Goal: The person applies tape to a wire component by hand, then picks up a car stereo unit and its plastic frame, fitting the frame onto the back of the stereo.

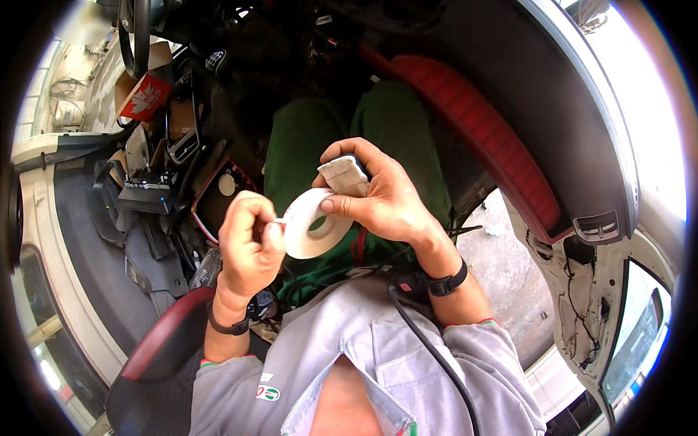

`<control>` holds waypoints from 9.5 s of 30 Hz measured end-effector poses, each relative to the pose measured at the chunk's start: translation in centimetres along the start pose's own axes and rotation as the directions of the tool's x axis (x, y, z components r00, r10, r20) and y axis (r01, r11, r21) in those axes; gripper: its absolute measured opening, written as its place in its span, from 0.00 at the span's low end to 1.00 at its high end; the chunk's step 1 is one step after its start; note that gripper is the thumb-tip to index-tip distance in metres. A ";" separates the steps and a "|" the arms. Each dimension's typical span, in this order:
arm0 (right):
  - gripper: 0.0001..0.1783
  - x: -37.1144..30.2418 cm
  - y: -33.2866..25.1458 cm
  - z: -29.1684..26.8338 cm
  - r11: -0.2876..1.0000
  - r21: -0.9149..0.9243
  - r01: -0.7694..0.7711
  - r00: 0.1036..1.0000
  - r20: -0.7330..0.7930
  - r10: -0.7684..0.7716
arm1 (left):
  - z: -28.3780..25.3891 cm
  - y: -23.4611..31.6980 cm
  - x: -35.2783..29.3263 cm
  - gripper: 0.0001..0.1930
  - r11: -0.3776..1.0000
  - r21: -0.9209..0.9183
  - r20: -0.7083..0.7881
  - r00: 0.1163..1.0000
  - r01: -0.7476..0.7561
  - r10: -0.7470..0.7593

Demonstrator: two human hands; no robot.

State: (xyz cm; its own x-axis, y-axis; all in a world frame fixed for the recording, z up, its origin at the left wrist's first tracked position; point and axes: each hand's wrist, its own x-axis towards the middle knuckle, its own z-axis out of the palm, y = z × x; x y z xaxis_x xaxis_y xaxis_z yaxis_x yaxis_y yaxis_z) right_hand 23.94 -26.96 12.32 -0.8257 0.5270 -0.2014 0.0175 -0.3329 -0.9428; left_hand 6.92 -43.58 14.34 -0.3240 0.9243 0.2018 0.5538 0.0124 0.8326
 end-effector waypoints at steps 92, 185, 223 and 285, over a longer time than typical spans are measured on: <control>0.24 -1.7 -1.8 -0.1 0.955 -0.295 -0.007 0.999 0.040 0.019 | -0.9 5.3 4.9 0.15 0.275 0.753 0.476 0.784 -0.598 0.400; 0.23 -0.7 0.1 -0.8 0.951 0.239 -0.196 0.970 -0.097 0.224 | 0.3 1.2 3.1 0.14 0.990 -0.106 0.027 0.996 0.088 -0.086; 0.25 -1.4 -0.2 -0.5 0.995 -0.025 -0.096 0.981 0.164 0.099 | -0.9 3.3 4.2 0.32 0.836 0.406 0.476 0.867 -0.368 0.150; 0.16 -1.2 1.8 1.6 0.938 0.245 -0.243 0.960 -0.078 0.269 | 2.4 0.7 2.8 0.08 0.849 0.295 0.109 0.898 -0.438 0.426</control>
State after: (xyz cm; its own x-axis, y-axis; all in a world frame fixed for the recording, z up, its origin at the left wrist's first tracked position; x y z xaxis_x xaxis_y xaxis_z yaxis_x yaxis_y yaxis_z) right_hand 24.03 -29.45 11.25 -0.7437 0.4773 -0.4681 0.0791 -0.6325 -0.7705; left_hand 8.21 -40.05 14.23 0.0283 0.8772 0.4793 0.8386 -0.2818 0.4662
